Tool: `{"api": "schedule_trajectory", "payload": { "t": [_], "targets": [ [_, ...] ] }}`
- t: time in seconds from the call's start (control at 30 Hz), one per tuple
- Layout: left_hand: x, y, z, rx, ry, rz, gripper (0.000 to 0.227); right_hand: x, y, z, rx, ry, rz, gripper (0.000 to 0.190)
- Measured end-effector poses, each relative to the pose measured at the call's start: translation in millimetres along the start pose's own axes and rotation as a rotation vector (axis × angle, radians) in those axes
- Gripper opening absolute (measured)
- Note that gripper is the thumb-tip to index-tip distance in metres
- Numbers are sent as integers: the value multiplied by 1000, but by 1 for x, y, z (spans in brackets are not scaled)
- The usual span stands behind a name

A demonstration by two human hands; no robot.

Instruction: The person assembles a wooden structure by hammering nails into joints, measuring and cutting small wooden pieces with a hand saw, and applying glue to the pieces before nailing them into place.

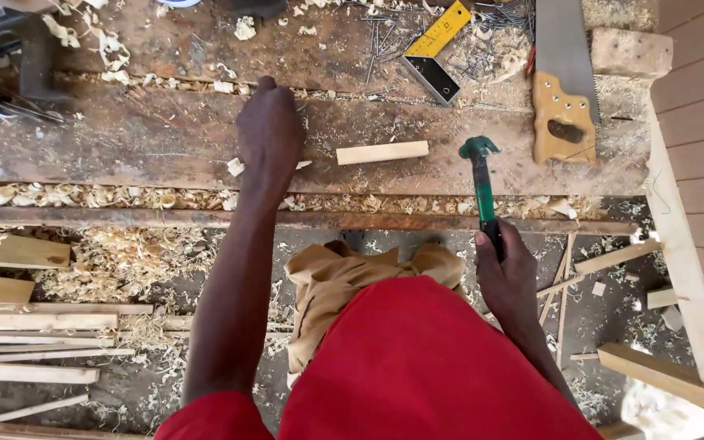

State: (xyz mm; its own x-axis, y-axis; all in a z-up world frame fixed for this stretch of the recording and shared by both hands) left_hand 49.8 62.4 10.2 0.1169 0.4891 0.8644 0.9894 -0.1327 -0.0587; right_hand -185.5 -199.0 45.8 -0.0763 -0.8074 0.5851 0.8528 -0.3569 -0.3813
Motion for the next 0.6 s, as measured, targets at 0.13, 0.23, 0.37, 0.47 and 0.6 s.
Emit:
{"api": "schedule_trajectory", "payload": {
  "t": [0.13,0.23,0.37,0.47,0.6],
  "targets": [
    [-6,4,-12,-179,281,-76,11,-6,-2,0,-61,98,58,26],
    [2,-3,-11,-138,44,-3,14,-6,-8,18,-71,181,116,40],
    [19,-33,-18,-204,-804,59,25,-3,-16,54,197,220,192,52],
    [5,-49,-23,-206,-1074,52,8,-6,-20,70,288,175,222,54],
    [-10,-60,-23,-222,-1045,-3,8,-19,-15,71,323,110,276,50]
  ]
}}
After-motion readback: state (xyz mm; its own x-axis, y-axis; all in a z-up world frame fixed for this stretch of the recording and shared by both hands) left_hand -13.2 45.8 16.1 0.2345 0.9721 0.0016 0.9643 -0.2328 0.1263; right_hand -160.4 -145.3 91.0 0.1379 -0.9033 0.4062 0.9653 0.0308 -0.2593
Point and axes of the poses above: each hand's wrist, its own y-axis towards the middle knuckle, its own x-axis out of the back of the hand, z = x × y, the point moved 8 cm from there along y, towards the middle knuckle, and after that the axes turned 6 degrees about z, right-handed, at the moved point
